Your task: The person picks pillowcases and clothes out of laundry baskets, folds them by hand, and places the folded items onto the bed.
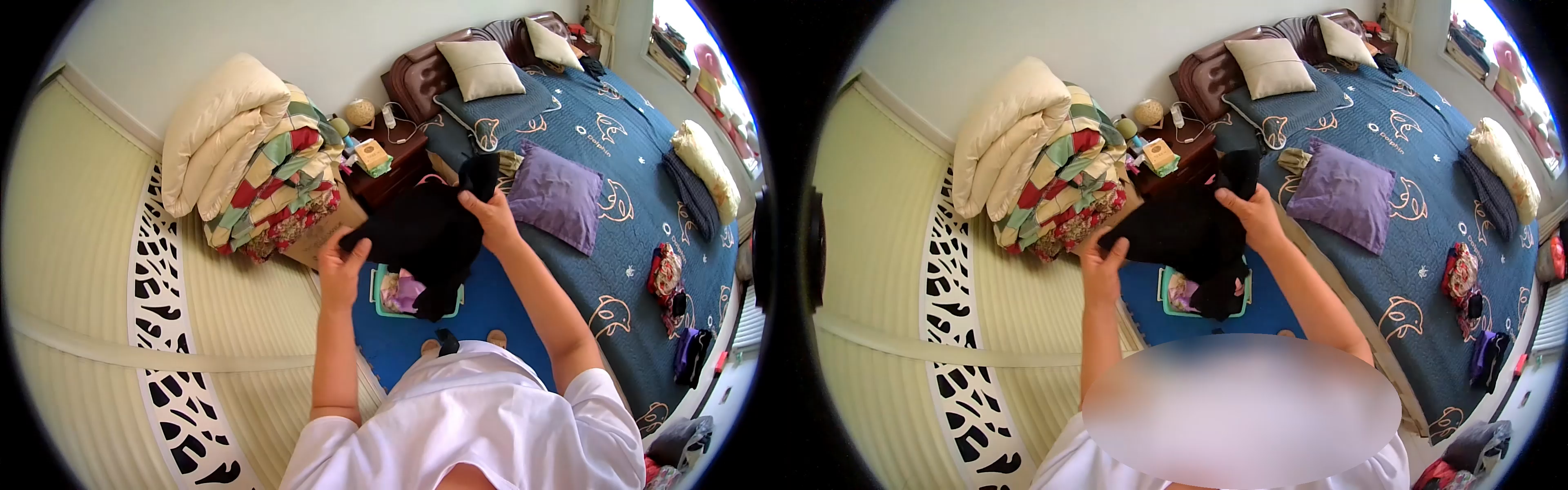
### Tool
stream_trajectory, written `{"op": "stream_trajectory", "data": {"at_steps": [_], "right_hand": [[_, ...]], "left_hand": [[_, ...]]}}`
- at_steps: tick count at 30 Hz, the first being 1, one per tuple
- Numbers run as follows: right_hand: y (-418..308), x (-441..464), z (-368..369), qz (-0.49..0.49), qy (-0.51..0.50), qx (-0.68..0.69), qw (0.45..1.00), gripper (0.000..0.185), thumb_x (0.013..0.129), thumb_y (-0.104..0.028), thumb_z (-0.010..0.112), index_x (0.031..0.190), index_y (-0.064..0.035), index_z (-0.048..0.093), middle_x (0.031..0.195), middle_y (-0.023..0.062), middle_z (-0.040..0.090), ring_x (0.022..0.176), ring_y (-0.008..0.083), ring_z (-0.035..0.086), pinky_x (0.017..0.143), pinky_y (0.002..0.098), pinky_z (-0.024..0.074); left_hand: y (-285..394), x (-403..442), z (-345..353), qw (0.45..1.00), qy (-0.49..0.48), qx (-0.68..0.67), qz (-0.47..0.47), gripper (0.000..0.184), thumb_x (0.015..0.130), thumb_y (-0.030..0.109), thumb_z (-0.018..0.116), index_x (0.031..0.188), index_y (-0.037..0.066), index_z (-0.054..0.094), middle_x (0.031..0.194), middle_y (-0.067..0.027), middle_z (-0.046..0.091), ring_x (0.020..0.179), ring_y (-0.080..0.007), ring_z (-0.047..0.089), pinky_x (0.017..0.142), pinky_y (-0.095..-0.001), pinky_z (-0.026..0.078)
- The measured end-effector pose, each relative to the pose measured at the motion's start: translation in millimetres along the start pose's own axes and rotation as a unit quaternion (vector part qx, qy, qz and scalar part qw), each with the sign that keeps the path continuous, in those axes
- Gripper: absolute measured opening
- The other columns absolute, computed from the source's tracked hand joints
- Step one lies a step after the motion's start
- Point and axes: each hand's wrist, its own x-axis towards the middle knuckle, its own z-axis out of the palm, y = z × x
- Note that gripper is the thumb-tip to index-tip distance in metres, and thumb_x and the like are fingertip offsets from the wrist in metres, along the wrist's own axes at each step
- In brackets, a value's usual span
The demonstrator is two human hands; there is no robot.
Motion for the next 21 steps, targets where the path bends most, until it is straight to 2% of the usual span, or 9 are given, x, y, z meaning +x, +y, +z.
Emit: {"op": "stream_trajectory", "data": {"at_steps": [2, 7, 9, 11, 12, 16, 18, 21], "right_hand": [[-8.9, 6.1, 0.7, 0.008, -0.002, -0.013, 1.0, 0.023, 0.082, -0.014, 0.069, 0.101, -0.0036, 0.061, 0.091, 0.0032, 0.064, 0.08, 0.0132, 0.061, 0.072, 0.0273, 0.0501], [-21.7, 29.6, -7.8, 0.033, -0.02, -0.042, 0.998, 0.023, 0.088, -0.022, 0.062, 0.101, -0.0028, 0.062, 0.09, 0.0023, 0.066, 0.078, 0.0107, 0.061, 0.071, 0.0243, 0.0491], [-27.2, 36.5, -8.2, 0.034, -0.03, -0.05, 0.998, 0.024, 0.088, -0.022, 0.062, 0.102, -0.002, 0.062, 0.091, 0.0029, 0.066, 0.079, 0.0102, 0.061, 0.072, 0.0241, 0.049], [-33.7, 40.4, -3.9, 0.015, -0.078, -0.093, 0.992, 0.024, 0.088, -0.021, 0.062, 0.102, -0.0007, 0.062, 0.091, 0.0038, 0.066, 0.079, 0.01, 0.061, 0.072, 0.0243, 0.049], [-35.0, 44.3, -5.0, 0.018, -0.104, -0.091, 0.99, 0.019, 0.088, -0.018, 0.061, 0.101, -0.0035, 0.062, 0.093, 0.0011, 0.066, 0.082, 0.0084, 0.061, 0.076, 0.0242, 0.0476], [-37.2, 55.1, -0.3, 0.02, -0.125, -0.092, 0.988, 0.02, 0.088, -0.017, 0.062, 0.103, -0.004, 0.062, 0.096, 0.0014, 0.065, 0.083, 0.0082, 0.06, 0.075, 0.0235, 0.0474], [-39.3, 57.0, 3.6, -0.002, -0.139, -0.082, 0.987, 0.021, 0.087, -0.01, 0.062, 0.103, 0.0021, 0.06, 0.094, 0.0056, 0.065, 0.082, 0.0108, 0.061, 0.076, 0.0246, 0.0493], [-47.3, 54.2, 7.0, 0.005, -0.143, -0.108, 0.984, 0.02, 0.087, -0.008, 0.061, 0.104, 0.0025, 0.06, 0.095, 0.0058, 0.065, 0.083, 0.0111, 0.061, 0.077, 0.0249, 0.0495]], "left_hand": [[15.9, 12.3, -6.6, 0.997, -0.011, 0.054, 0.062, 0.016, 0.084, 0.008, 0.066, 0.096, 0.0, 0.059, 0.086, -0.0004, 0.061, 0.078, -0.0081, 0.055, 0.073, -0.0218, 0.045], [47.4, 26.2, -17.5, 0.992, 0.027, 0.092, 0.086, 0.016, 0.085, 0.011, 0.065, 0.095, 0.0, 0.06, 0.086, -0.0011, 0.062, 0.078, -0.0074, 0.055, 0.073, -0.0215, 0.045], [55.3, 30.9, -23.8, 0.989, -0.006, 0.107, 0.099, 0.017, 0.085, 0.012, 0.065, 0.096, -0.001, 0.06, 0.086, -0.0014, 0.062, 0.078, -0.0075, 0.055, 0.073, -0.0216, 0.044], [57.6, 35.2, -29.6, 0.986, -0.01, 0.129, 0.103, 0.019, 0.085, 0.012, 0.066, 0.098, -0.001, 0.06, 0.087, -0.0015, 0.062, 0.078, -0.0076, 0.054, 0.073, -0.0214, 0.044], [61.9, 36.5, -27.7, 0.984, -0.009, 0.135, 0.114, 0.019, 0.085, 0.013, 0.066, 0.097, -0.001, 0.06, 0.086, -0.0015, 0.062, 0.077, -0.0076, 0.054, 0.073, -0.0213, 0.044], [67.5, 45.9, -35.8, 0.974, -0.006, 0.181, 0.135, 0.023, 0.085, 0.011, 0.066, 0.103, 0.0, 0.058, 0.092, -0.0028, 0.061, 0.08, -0.0081, 0.054, 0.075, -0.0214, 0.044], [79.3, 43.1, -27.7, 0.977, -0.006, 0.176, 0.123, 0.028, 0.084, 0.01, 0.066, 0.109, 0.001, 0.055, 0.097, -0.0027, 0.059, 0.083, -0.0082, 0.054, 0.077, -0.0212, 0.044], [83.8, 44.4, -23.7, 0.971, -0.008, 0.182, 0.152, 0.029, 0.084, 0.01, 0.066, 0.11, 0.001, 0.055, 0.095, -0.0018, 0.059, 0.083, -0.0076, 0.054, 0.077, -0.0209, 0.044]]}}
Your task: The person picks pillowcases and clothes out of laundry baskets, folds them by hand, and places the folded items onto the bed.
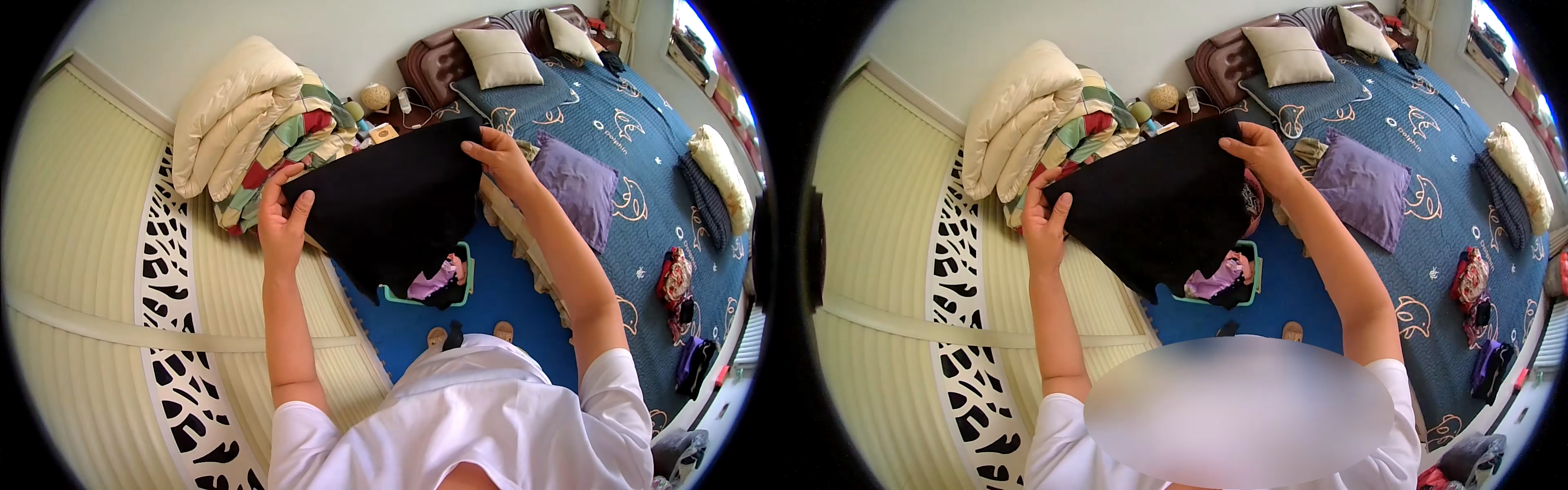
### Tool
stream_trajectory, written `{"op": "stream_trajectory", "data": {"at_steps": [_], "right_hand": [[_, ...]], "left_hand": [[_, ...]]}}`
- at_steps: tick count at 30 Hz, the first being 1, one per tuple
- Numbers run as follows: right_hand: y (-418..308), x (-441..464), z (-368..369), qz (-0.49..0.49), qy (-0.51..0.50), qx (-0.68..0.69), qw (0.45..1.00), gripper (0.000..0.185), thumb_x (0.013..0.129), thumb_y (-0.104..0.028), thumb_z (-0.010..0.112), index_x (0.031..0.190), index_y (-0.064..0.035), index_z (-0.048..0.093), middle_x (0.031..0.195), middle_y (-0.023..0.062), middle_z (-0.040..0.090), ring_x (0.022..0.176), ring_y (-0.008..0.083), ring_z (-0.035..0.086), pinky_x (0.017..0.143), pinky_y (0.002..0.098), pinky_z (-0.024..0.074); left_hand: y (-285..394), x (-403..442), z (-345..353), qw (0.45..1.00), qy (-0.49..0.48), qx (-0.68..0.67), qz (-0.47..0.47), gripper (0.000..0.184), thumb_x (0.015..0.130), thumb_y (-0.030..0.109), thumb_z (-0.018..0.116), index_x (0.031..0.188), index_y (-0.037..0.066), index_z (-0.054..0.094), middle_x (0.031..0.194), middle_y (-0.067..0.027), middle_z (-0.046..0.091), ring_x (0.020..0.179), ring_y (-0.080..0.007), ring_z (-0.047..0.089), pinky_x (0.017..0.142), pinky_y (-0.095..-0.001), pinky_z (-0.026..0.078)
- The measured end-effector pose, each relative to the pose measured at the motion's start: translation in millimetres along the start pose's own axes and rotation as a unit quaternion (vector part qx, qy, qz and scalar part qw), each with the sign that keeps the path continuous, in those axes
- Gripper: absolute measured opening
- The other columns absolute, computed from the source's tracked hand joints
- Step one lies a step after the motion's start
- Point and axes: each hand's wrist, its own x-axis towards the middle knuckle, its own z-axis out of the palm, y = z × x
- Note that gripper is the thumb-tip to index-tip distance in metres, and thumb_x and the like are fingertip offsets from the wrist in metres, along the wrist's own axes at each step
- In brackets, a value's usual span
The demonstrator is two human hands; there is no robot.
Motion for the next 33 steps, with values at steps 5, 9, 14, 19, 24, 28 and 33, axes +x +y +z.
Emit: {"op": "stream_trajectory", "data": {"at_steps": [5, 9, 14, 19, 24, 28, 33], "right_hand": [[5.0, 7.8, -6.7, -0.014, 0.0, 0.013, 1.0, 0.027, 0.086, -0.005, 0.061, 0.111, 0.0016, 0.056, 0.1, 0.0057, 0.063, 0.089, 0.0114, 0.059, 0.081, 0.0256, 0.0482], [-14.6, -1.6, 1.6, -0.046, 0.002, -0.051, 0.998, 0.04, 0.084, 0.001, 0.059, 0.123, -0.0028, 0.049, 0.103, 0.0048, 0.06, 0.093, 0.011, 0.057, 0.086, 0.0247, 0.0452], [-23.6, 3.7, -0.2, -0.093, -0.058, -0.155, 0.982, 0.049, 0.083, 0.002, 0.058, 0.13, -0.0067, 0.046, 0.096, -0.0015, 0.056, 0.084, 0.0035, 0.052, 0.071, 0.017, 0.0428], [-16.2, 20.1, -15.5, -0.136, -0.027, -0.294, 0.946, 0.03, 0.079, 0.003, 0.061, 0.108, -0.0028, 0.057, 0.097, 0.0027, 0.06, 0.081, 0.0088, 0.055, 0.072, 0.0226, 0.0462], [-32.0, 11.3, -12.8, -0.127, -0.001, -0.449, 0.884, 0.022, 0.07, 0.002, 0.064, 0.091, -0.002, 0.061, 0.087, 0.0055, 0.057, 0.072, 0.013, 0.054, 0.064, 0.0244, 0.0445], [-29.4, -13.4, -6.6, -0.212, -0.064, -0.471, 0.854, 0.022, 0.065, 0.003, 0.06, 0.087, -0.0008, 0.063, 0.087, 0.0097, 0.054, 0.076, 0.0219, 0.057, 0.066, 0.0281, 0.0456], [-5.4, -50.8, 9.4, -0.228, -0.088, -0.555, 0.795, 0.029, 0.066, 0.0, 0.061, 0.094, -0.002, 0.065, 0.099, 0.0142, 0.054, 0.09, 0.0319, 0.058, 0.079, 0.0377, 0.0484]], "left_hand": [[-4.0, 0.6, -11.8, 0.996, -0.032, 0.074, -0.02, 0.028, 0.085, 0.01, 0.066, 0.109, 0.002, 0.055, 0.093, -0.0016, 0.059, 0.083, -0.0074, 0.054, 0.076, -0.0204, 0.044], [-6.2, 3.5, -14.6, 0.992, -0.051, 0.113, -0.024, 0.025, 0.085, 0.009, 0.064, 0.106, 0.002, 0.054, 0.094, -0.0003, 0.058, 0.081, -0.0071, 0.054, 0.074, -0.0193, 0.042], [-9.3, 11.2, -18.9, 0.982, -0.071, 0.175, 0.021, 0.018, 0.086, 0.006, 0.061, 0.103, 0.004, 0.056, 0.096, 0.0025, 0.057, 0.08, -0.0076, 0.052, 0.076, -0.0206, 0.042], [-11.8, 18.5, -13.7, 0.975, -0.094, 0.191, 0.064, 0.012, 0.087, 0.005, 0.058, 0.098, 0.004, 0.057, 0.093, 0.0011, 0.057, 0.079, -0.0101, 0.052, 0.077, -0.0227, 0.042], [-13.3, 17.0, -8.9, 0.962, -0.067, 0.259, 0.05, 0.014, 0.082, -0.002, 0.056, 0.094, 0.002, 0.061, 0.087, -0.0079, 0.061, 0.077, -0.0164, 0.059, 0.074, -0.0272, 0.045], [-22.6, 12.3, -24.5, 0.907, -0.169, 0.378, 0.076, 0.023, 0.077, -0.005, 0.054, 0.096, 0.003, 0.063, 0.088, -0.0106, 0.06, 0.077, -0.0221, 0.06, 0.07, -0.0305, 0.047], [-49.3, -7.5, -13.7, 0.872, -0.094, 0.466, 0.114, 0.029, 0.076, -0.004, 0.051, 0.101, 0.002, 0.064, 0.097, -0.0117, 0.059, 0.074, -0.0274, 0.059, 0.068, -0.0314, 0.047]]}}
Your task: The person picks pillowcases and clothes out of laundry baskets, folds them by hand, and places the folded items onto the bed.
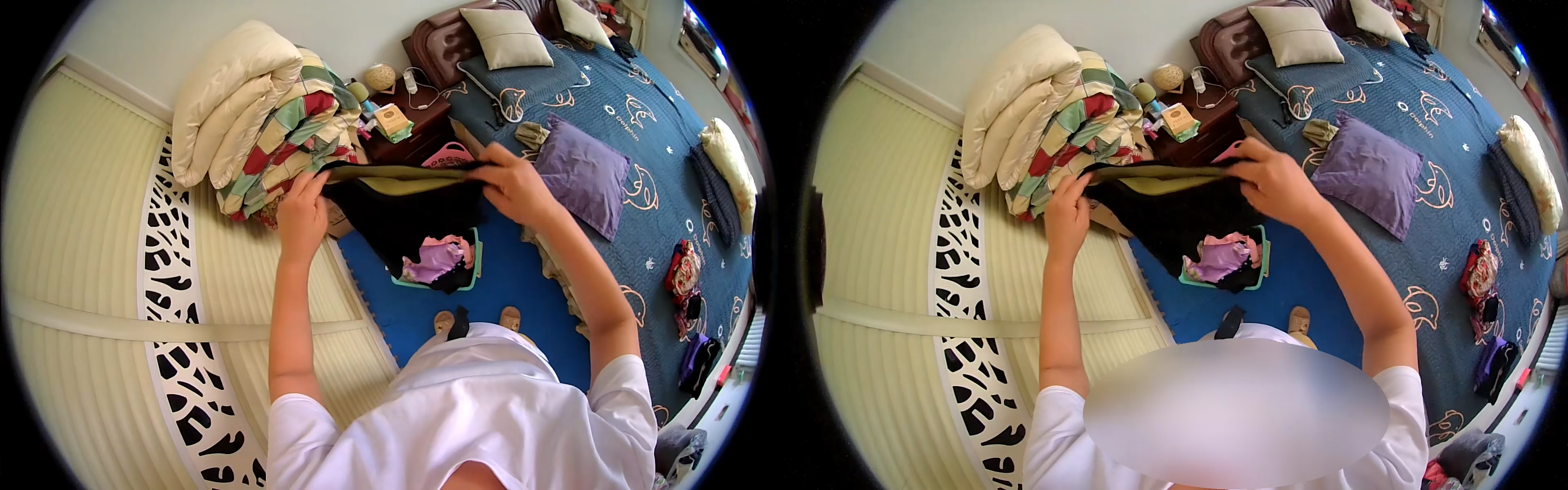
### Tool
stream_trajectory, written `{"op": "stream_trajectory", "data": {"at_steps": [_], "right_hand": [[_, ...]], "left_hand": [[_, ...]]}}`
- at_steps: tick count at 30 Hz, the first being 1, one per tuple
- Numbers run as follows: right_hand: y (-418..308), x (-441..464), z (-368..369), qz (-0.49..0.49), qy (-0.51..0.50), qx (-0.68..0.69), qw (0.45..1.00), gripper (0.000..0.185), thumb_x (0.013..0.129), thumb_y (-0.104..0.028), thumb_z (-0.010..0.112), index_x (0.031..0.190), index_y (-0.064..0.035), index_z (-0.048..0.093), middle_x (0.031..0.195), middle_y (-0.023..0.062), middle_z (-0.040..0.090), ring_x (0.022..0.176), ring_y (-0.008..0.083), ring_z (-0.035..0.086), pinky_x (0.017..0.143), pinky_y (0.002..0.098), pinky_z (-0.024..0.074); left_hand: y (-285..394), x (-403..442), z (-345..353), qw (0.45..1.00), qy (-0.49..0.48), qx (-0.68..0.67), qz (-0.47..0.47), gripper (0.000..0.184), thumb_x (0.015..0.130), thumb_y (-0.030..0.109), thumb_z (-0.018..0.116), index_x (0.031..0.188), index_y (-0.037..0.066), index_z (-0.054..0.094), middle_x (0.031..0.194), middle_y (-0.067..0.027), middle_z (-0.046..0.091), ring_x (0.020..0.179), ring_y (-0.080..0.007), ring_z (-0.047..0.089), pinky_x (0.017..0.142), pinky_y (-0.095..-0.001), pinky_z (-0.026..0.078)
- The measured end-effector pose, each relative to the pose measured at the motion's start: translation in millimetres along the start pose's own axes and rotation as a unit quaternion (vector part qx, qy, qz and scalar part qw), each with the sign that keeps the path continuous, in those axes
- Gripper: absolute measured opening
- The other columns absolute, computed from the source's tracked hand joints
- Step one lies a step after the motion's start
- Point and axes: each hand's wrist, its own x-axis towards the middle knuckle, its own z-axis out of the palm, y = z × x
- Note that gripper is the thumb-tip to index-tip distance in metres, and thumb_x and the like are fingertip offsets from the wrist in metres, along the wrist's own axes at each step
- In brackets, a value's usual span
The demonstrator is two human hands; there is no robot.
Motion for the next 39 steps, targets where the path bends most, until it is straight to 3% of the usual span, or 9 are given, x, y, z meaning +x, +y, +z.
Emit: {"op": "stream_trajectory", "data": {"at_steps": [3, 6, 8, 11, 14, 15, 22, 33, 39], "right_hand": [[-5.8, -22.8, 16.7, 0.03, -0.014, 0.007, 0.999, 0.029, 0.067, -0.003, 0.062, 0.096, -0.0033, 0.066, 0.102, 0.0141, 0.054, 0.09, 0.0317, 0.058, 0.078, 0.0368, 0.0489], [-23.3, -35.4, 34.4, 0.056, 0.06, 0.051, 0.995, 0.025, 0.067, -0.01, 0.068, 0.091, -0.0026, 0.067, 0.094, 0.0117, 0.055, 0.079, 0.0293, 0.06, 0.071, 0.0362, 0.0492], [-21.3, -42.8, 52.7, 0.069, 0.08, 0.076, 0.991, 0.024, 0.067, -0.009, 0.069, 0.09, -0.0023, 0.068, 0.09, 0.0112, 0.055, 0.076, 0.0281, 0.06, 0.069, 0.0349, 0.0487], [-12.6, -51.5, 75.6, 0.239, 0.105, 0.172, 0.95, 0.02, 0.065, -0.006, 0.071, 0.084, -0.0012, 0.067, 0.083, 0.0103, 0.056, 0.074, 0.0255, 0.059, 0.068, 0.032, 0.0469], [-3.3, -55.9, 84.8, 0.273, 0.079, 0.162, 0.945, 0.015, 0.065, 0.0, 0.067, 0.078, -0.001, 0.06, 0.082, 0.0098, 0.059, 0.076, 0.0254, 0.058, 0.069, 0.032, 0.0452], [-0.8, -57.3, 83.8, 0.274, 0.079, 0.162, 0.945, 0.015, 0.065, 0.0, 0.067, 0.078, -0.001, 0.06, 0.082, 0.0098, 0.059, 0.076, 0.0254, 0.058, 0.069, 0.032, 0.0452], [37.4, -78.6, 92.0, 0.278, 0.01, 0.03, 0.96, 0.039, 0.068, -0.001, 0.058, 0.106, -0.0094, 0.052, 0.098, 0.0147, 0.059, 0.091, 0.0352, 0.057, 0.076, 0.0405, 0.0464], [97.8, -102.1, 71.2, 0.403, 0.05, -0.09, 0.909, 0.022, 0.066, -0.001, 0.057, 0.085, -0.0086, 0.066, 0.092, 0.0102, 0.058, 0.089, 0.0327, 0.057, 0.074, 0.0398, 0.0459], [134.9, -114.0, 61.9, 0.381, 0.084, -0.096, 0.916, 0.021, 0.07, 0.002, 0.055, 0.09, -0.0016, 0.063, 0.086, 0.0111, 0.061, 0.081, 0.0297, 0.061, 0.066, 0.0335, 0.048]], "left_hand": [[9.9, -8.6, 9.3, 0.983, 0.03, -0.157, -0.084, 0.023, 0.084, 0.011, 0.058, 0.103, -0.001, 0.063, 0.102, -0.0112, 0.06, 0.077, -0.0197, 0.059, 0.069, -0.0284, 0.047], [-7.7, -25.6, 42.4, 0.85, 0.084, -0.462, -0.239, 0.023, 0.084, 0.014, 0.067, 0.096, -0.005, 0.062, 0.096, -0.0047, 0.061, 0.08, -0.0092, 0.055, 0.068, -0.0224, 0.046], [9.9, -26.7, 47.9, 0.835, 0.088, -0.475, -0.264, 0.021, 0.081, 0.01, 0.069, 0.095, -0.004, 0.062, 0.094, -0.0045, 0.061, 0.078, -0.0088, 0.054, 0.069, -0.0222, 0.046], [18.5, -31.3, 60.4, 0.801, 0.089, -0.517, -0.288, 0.02, 0.077, 0.001, 0.07, 0.094, -0.002, 0.061, 0.088, -0.0051, 0.061, 0.074, -0.0096, 0.055, 0.069, -0.0222, 0.047], [27.0, -32.5, 59.3, 0.638, 0.058, -0.658, -0.397, 0.016, 0.078, -0.003, 0.061, 0.091, 0.005, 0.055, 0.084, -0.0067, 0.062, 0.077, -0.0167, 0.061, 0.072, -0.0263, 0.051], [24.7, -35.0, 60.2, 0.638, 0.057, -0.657, -0.397, 0.016, 0.078, -0.003, 0.061, 0.091, 0.005, 0.055, 0.084, -0.0067, 0.062, 0.077, -0.0167, 0.061, 0.072, -0.0263, 0.051], [25.9, -50.4, 75.2, 0.391, -0.007, -0.827, -0.404, 0.026, 0.067, -0.012, 0.039, 0.078, 0.011, 0.047, 0.071, -0.0032, 0.051, 0.066, -0.0177, 0.055, 0.066, -0.0294, 0.05], [54.8, -50.0, 44.4, 0.471, 0.048, -0.761, -0.443, 0.021, 0.074, -0.006, 0.039, 0.07, 0.014, 0.043, 0.063, 0.0027, 0.041, 0.06, -0.0129, 0.047, 0.061, -0.0292, 0.049], [45.0, -59.1, 54.1, 0.443, -0.009, -0.813, -0.379, 0.019, 0.069, -0.009, 0.04, 0.068, 0.009, 0.047, 0.076, -0.0018, 0.051, 0.068, -0.0137, 0.052, 0.067, -0.0265, 0.05]]}}
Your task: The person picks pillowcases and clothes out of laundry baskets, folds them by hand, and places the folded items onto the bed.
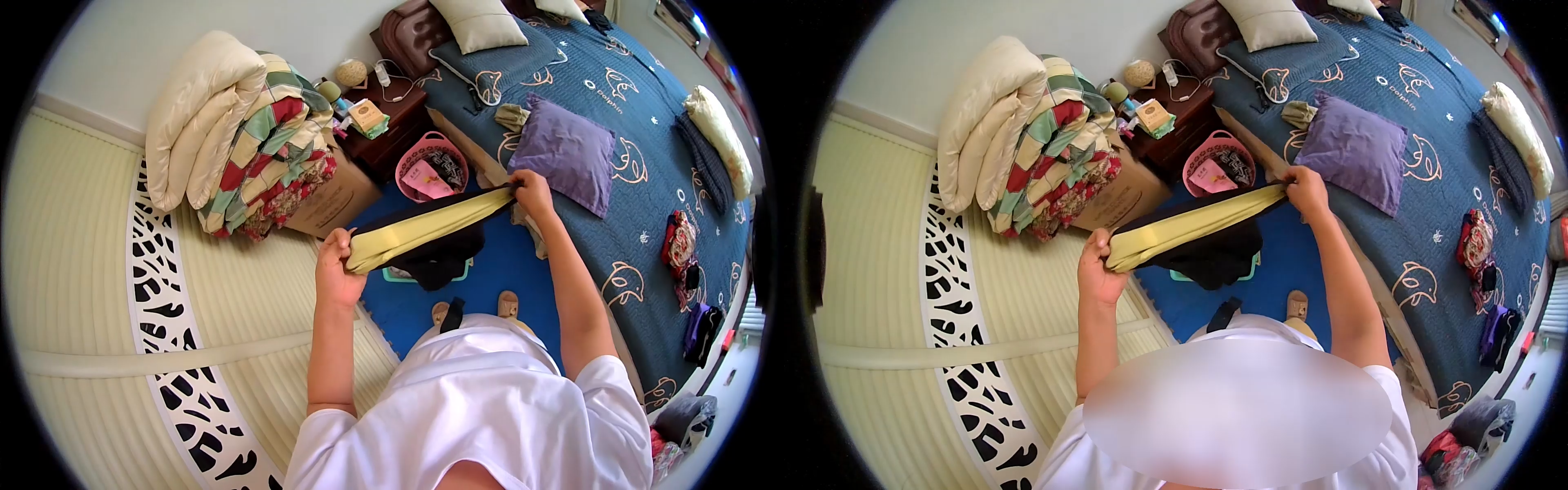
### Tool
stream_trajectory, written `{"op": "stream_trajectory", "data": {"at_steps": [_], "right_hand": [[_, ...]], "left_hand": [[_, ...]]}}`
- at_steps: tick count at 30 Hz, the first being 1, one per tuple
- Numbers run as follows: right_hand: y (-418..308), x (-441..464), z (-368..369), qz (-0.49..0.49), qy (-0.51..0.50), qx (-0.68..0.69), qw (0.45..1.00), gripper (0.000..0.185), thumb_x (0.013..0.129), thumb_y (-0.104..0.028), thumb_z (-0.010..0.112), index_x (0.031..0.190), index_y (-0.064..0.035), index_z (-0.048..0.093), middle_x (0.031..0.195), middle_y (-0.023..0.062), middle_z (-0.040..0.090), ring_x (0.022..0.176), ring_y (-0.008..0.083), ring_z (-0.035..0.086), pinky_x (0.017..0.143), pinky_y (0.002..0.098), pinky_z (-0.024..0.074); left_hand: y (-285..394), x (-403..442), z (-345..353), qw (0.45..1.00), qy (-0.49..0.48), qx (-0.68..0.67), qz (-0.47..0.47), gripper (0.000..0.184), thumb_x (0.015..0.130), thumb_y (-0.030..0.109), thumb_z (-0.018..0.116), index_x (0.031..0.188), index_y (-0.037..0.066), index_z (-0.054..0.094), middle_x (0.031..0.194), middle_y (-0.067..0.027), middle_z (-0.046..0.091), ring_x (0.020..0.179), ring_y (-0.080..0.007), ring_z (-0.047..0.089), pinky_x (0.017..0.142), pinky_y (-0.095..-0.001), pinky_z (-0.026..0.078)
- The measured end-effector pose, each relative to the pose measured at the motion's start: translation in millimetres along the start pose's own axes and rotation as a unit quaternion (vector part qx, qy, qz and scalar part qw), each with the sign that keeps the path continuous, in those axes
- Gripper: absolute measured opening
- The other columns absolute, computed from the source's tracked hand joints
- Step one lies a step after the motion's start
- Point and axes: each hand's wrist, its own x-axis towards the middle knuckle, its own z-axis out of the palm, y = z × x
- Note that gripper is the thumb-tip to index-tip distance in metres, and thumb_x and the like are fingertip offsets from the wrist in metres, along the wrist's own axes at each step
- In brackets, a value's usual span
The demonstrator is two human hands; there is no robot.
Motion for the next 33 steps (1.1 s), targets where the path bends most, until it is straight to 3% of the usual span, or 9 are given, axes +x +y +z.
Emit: {"op": "stream_trajectory", "data": {"at_steps": [4, 7, 9, 13, 14, 15, 18, 27, 33], "right_hand": [[-65.0, 10.9, -19.2, 0.133, -0.103, 0.256, 0.952, 0.03, 0.076, 0.001, 0.046, 0.1, 0.0047, 0.062, 0.076, 0.0117, 0.062, 0.053, 0.0196, 0.062, 0.044, 0.0278, 0.0487], [-112.2, 19.0, -46.2, 0.102, -0.183, 0.307, 0.928, 0.028, 0.077, 0.0, 0.047, 0.101, 0.0066, 0.06, 0.077, 0.0108, 0.061, 0.053, 0.0177, 0.062, 0.045, 0.028, 0.0497], [-134.0, 19.5, -55.1, 0.083, -0.199, 0.346, 0.913, 0.026, 0.082, -0.004, 0.046, 0.103, 0.0027, 0.059, 0.073, 0.0057, 0.055, 0.051, 0.0125, 0.053, 0.045, 0.0254, 0.0444], [-163.3, 10.7, -64.3, 0.071, -0.206, 0.418, 0.882, 0.03, 0.085, -0.017, 0.047, 0.108, -0.0019, 0.059, 0.065, 0.0018, 0.046, 0.047, 0.0102, 0.041, 0.044, 0.0246, 0.0335], [-177.0, 1.7, -65.6, 0.069, -0.207, 0.417, 0.882, 0.03, 0.085, -0.017, 0.047, 0.108, -0.0019, 0.059, 0.065, 0.0018, 0.046, 0.047, 0.0102, 0.041, 0.044, 0.0246, 0.0335], [-190.0, -6.5, -66.4, 0.059, -0.24, 0.418, 0.874, 0.03, 0.085, -0.018, 0.048, 0.107, -0.0027, 0.06, 0.065, 0.0005, 0.046, 0.049, 0.0094, 0.042, 0.044, 0.0238, 0.0334], [-230.2, -41.0, -57.1, -0.068, -0.336, 0.464, 0.817, 0.025, 0.086, -0.019, 0.056, 0.105, -0.0024, 0.06, 0.068, -0.0022, 0.049, 0.058, 0.0045, 0.047, 0.05, 0.021, 0.0386], [-253.7, -104.1, -13.5, -0.312, -0.366, 0.373, 0.794, 0.034, 0.078, -0.011, 0.067, 0.111, -0.0035, 0.06, 0.099, 0.0105, 0.06, 0.083, 0.024, 0.06, 0.071, 0.0315, 0.0503], [-194.3, -27.7, -35.4, -0.242, 0.04, 0.257, 0.935, 0.069, 0.061, -0.016, 0.08, 0.123, -0.0065, 0.051, 0.126, 0.014, 0.046, 0.12, 0.0308, 0.042, 0.1, 0.0387, 0.0344]], "left_hand": [[9.0, 22.1, 9.7, 0.98, 0.005, 0.192, 0.047, 0.022, 0.068, -0.005, 0.055, 0.087, 0.004, 0.057, 0.084, 0.0009, 0.052, 0.074, -0.0136, 0.054, 0.073, -0.0272, 0.047], [21.3, 41.8, 14.1, 0.839, 0.002, 0.487, 0.243, 0.034, 0.066, -0.007, 0.059, 0.098, 0.004, 0.06, 0.081, -0.0024, 0.056, 0.077, -0.0163, 0.057, 0.071, -0.0291, 0.048], [29.9, 49.5, 12.3, 0.588, 0.117, 0.725, 0.34, 0.041, 0.068, -0.004, 0.059, 0.107, 0.006, 0.059, 0.09, -0.0046, 0.06, 0.081, -0.0193, 0.06, 0.073, -0.0308, 0.048], [38.0, 74.3, -20.6, 0.462, 0.114, 0.831, 0.287, 0.035, 0.077, 0.004, 0.059, 0.113, 0.002, 0.057, 0.102, -0.0143, 0.063, 0.077, -0.0233, 0.064, 0.074, -0.0325, 0.05], [32.8, 85.6, -41.4, 0.462, 0.116, 0.831, 0.289, 0.035, 0.077, 0.004, 0.059, 0.113, 0.002, 0.057, 0.102, -0.0143, 0.063, 0.077, -0.0233, 0.064, 0.074, -0.0325, 0.05], [24.7, 102.6, -73.6, 0.71, 0.087, 0.67, 0.201, 0.036, 0.082, 0.009, 0.055, 0.118, 0.002, 0.054, 0.103, -0.0145, 0.063, 0.081, -0.0245, 0.064, 0.078, -0.0332, 0.05], [9.5, 123.8, -92.1, 0.938, 0.037, 0.337, 0.067, 0.038, 0.088, 0.015, 0.052, 0.123, 0.002, 0.05, 0.106, -0.0146, 0.062, 0.085, -0.0259, 0.064, 0.082, -0.0342, 0.05], [-31.3, 69.3, -26.5, 0.994, -0.066, 0.057, 0.06, 0.045, 0.089, 0.026, 0.048, 0.128, 0.004, 0.045, 0.116, -0.014, 0.055, 0.099, -0.0272, 0.055, 0.09, -0.0364, 0.043], [-38.1, 51.4, -4.5, 0.988, -0.11, 0.09, 0.068, 0.05, 0.09, 0.033, 0.045, 0.131, 0.006, 0.041, 0.123, -0.0136, 0.05, 0.108, -0.0281, 0.049, 0.095, -0.0379, 0.038]]}}
